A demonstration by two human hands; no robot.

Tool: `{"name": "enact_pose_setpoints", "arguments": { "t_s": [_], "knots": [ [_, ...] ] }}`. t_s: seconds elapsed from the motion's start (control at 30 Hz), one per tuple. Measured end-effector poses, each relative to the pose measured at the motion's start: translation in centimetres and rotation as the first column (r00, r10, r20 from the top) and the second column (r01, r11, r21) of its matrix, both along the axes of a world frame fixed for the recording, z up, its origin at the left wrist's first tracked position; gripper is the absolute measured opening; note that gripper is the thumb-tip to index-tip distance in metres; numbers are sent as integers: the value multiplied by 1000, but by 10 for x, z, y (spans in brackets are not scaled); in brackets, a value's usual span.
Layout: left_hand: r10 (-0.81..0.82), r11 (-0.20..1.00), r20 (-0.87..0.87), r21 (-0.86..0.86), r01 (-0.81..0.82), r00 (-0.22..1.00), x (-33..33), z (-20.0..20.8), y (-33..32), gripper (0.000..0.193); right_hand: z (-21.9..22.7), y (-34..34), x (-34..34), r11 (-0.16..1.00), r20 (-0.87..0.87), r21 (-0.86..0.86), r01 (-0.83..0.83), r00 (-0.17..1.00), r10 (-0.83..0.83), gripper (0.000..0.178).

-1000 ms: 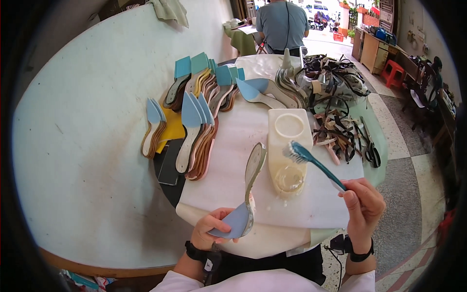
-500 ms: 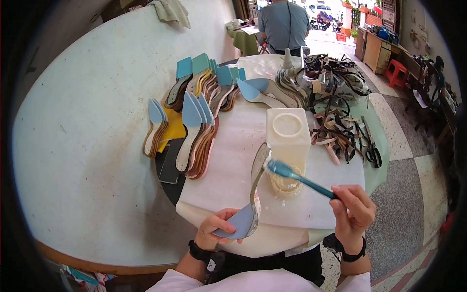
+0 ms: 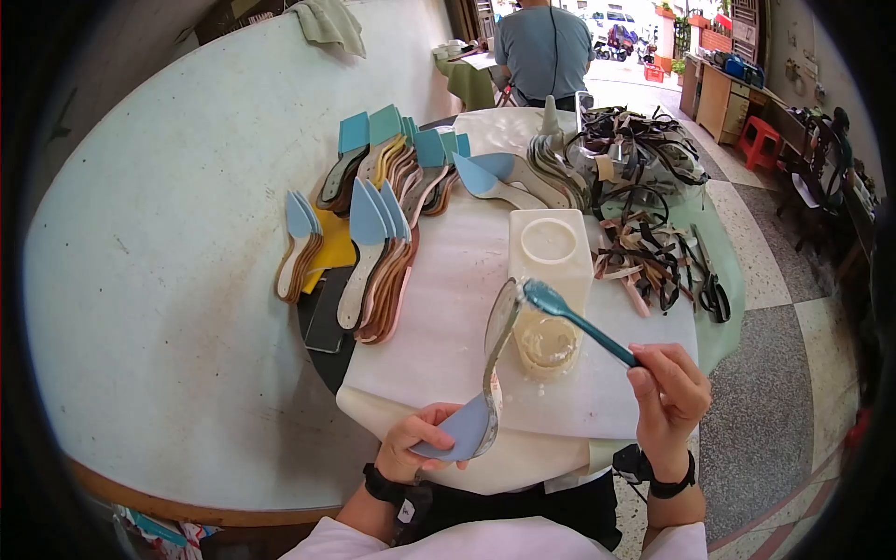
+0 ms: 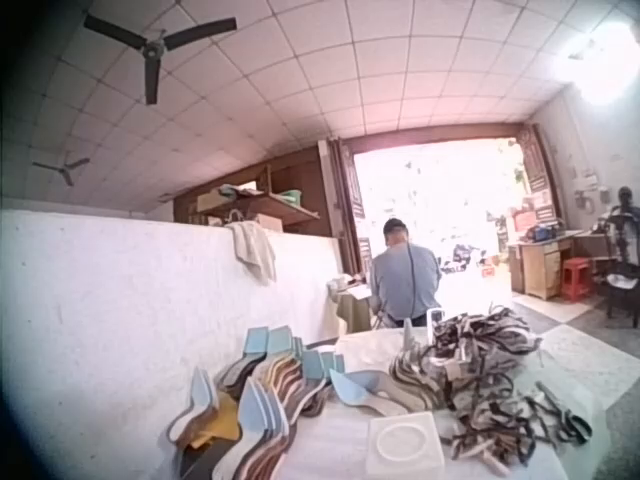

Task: Apply glue to the edges of a shoe sole component using a brush.

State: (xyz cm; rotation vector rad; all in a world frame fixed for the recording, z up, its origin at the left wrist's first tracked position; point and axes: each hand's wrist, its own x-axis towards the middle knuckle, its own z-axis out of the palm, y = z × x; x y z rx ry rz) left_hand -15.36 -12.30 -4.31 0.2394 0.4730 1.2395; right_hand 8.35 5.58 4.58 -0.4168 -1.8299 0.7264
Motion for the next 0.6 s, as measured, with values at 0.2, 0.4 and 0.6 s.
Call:
{"name": "enact_pose_setpoints", "arguments": {
  "t_s": [0.2, 0.4, 0.6],
  "knots": [
    [0, 1000, 48, 11, 0, 999, 2, -4, 1, 43, -5, -1, 5, 983, 3, 160, -93, 996, 93, 21],
    [-4, 1000, 42, 15, 3, 999, 4, -4, 2, 44, -2, 1, 2, 998, -18, 40, 53, 998, -52, 23],
    [6, 1000, -18, -8, -7, 1000, 3, -1, 2, 45, -12, 3, -3, 992, -39, 123, 7, 999, -2, 26]
  ]
}}
